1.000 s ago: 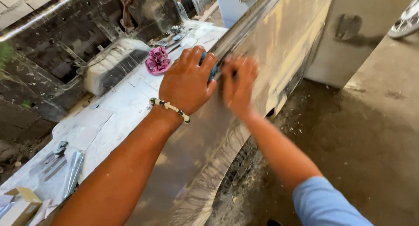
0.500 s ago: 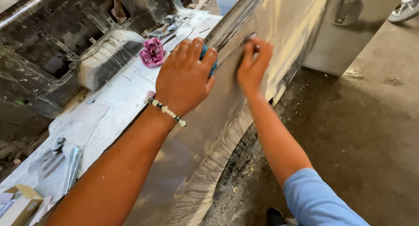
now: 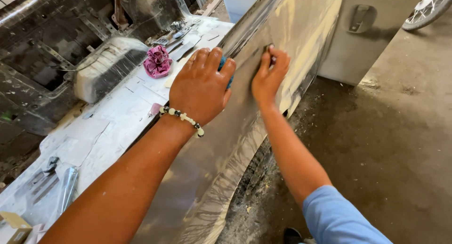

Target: The person scrubs the side panel of a car with a blue sponge, repeatedly dipping it into a bucket of water. The person works on the lower section of the vehicle's body, moving along the side while scrubbing.

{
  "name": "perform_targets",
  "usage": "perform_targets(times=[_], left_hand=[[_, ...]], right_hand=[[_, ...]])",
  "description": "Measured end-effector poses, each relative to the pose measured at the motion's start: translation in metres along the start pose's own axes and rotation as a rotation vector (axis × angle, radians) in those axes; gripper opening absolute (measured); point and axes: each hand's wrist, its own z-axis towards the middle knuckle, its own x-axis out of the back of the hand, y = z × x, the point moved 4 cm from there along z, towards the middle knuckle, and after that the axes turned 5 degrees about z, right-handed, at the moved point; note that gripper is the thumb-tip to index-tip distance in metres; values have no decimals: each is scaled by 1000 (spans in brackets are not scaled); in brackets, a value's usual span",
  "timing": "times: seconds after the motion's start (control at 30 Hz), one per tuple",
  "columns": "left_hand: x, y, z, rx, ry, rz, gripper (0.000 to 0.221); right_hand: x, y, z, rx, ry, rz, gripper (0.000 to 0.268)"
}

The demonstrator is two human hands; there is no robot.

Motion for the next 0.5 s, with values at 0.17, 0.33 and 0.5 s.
perform_targets(times=[0.17,0.33,0.5], left_hand=[[-7,0,2,-14,3,9,51],[-4,0,0,-14,11,34,51],[-7,-3,3,-1,-16,-8,52]], right_hand=[[15,-66,-69,296,-176,-15,10],[-4,4,7,161,-71,-68,6],[7,-36,-44,218,-140,-127,14]])
